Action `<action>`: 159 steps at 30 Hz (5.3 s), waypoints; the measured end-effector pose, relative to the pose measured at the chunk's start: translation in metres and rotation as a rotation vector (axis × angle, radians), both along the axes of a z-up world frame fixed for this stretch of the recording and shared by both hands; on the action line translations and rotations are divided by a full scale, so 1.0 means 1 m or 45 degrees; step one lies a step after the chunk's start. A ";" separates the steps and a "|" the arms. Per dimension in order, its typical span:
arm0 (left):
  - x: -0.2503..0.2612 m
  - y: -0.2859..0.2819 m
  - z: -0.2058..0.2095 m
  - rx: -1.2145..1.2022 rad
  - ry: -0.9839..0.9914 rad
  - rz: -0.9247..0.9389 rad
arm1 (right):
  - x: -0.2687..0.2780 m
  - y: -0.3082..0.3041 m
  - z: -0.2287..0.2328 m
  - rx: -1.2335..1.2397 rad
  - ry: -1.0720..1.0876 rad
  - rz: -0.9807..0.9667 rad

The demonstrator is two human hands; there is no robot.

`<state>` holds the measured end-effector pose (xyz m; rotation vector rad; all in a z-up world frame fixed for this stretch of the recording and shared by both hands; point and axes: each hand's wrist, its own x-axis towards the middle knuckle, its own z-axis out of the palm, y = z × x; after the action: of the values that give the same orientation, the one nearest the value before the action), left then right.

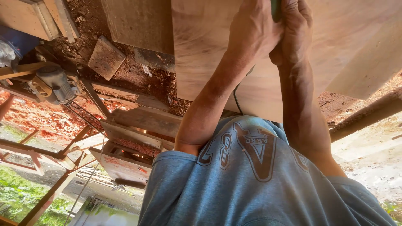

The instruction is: The person uses a handheld electric sander to smooth the surface of a large wooden board. They move the sander back and forth across the wood, generating sawdust, while standing in a workshop environment.

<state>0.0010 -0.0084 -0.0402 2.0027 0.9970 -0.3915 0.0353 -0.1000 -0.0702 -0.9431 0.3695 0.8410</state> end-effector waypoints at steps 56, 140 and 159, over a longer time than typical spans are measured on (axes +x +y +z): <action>-0.041 0.030 0.038 -0.040 -0.282 0.251 | -0.033 0.040 0.040 0.198 -0.052 0.239; -0.149 0.119 0.019 0.097 -0.367 0.324 | -0.123 0.137 0.037 0.246 -0.057 0.346; -0.087 -0.029 0.037 -0.067 -0.313 0.047 | -0.083 -0.017 0.043 0.169 -0.009 0.138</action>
<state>-0.0860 -0.0370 -0.0028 1.9275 0.8594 -0.1453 -0.0478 -0.1173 -0.0274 -0.8481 0.2549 0.9488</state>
